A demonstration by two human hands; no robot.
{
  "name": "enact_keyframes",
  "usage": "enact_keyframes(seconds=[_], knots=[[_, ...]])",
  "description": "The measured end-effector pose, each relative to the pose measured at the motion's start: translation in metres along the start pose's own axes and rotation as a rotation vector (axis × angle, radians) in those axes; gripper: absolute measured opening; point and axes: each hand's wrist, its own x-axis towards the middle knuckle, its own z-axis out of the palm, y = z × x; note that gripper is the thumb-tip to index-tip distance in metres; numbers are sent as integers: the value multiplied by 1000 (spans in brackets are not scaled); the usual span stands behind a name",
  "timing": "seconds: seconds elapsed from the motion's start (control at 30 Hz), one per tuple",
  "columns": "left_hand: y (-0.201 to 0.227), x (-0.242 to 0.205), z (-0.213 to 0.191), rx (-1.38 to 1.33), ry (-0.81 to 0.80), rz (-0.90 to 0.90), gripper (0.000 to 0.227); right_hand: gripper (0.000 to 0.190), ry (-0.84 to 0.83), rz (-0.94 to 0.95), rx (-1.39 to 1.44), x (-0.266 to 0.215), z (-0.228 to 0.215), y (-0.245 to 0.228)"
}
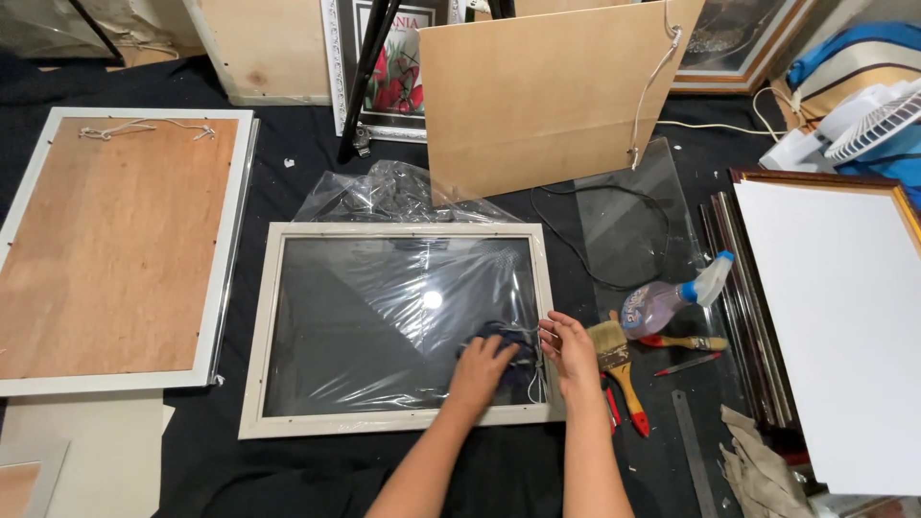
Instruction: Applying a protective plastic film to the glass of a picture frame and then installing the backing board.
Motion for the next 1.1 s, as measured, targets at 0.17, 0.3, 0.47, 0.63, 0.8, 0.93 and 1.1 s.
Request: enact_keyframes(seconds=[0.17, 0.3, 0.47, 0.63, 0.8, 0.93, 1.1], knots=[[-132, -61, -84, 170, 54, -380, 43, 28, 2, -3, -18, 3, 3, 6], [-210, -111, -145, 520, 304, -723, 41, 27, -11, -18, -26, 4, 12, 10], [-203, -78, -103, 505, 383, -887, 46, 27, 5, -16, -15, -3, 20, 1], [-106, 5, -41, 282, 319, -795, 58, 28, 29, 8, -16, -3, 22, 1], [-7, 74, 26, 6, 132, -478, 68, 28, 34, 53, -45, 15, 20, 18], [7, 89, 48, -65, -15, -205, 63, 28, 57, 60, -35, 28, 15, 26], [-85, 62, 31, 35, -44, -111, 56, 29, 67, 75, -36, 37, 7, 34]])
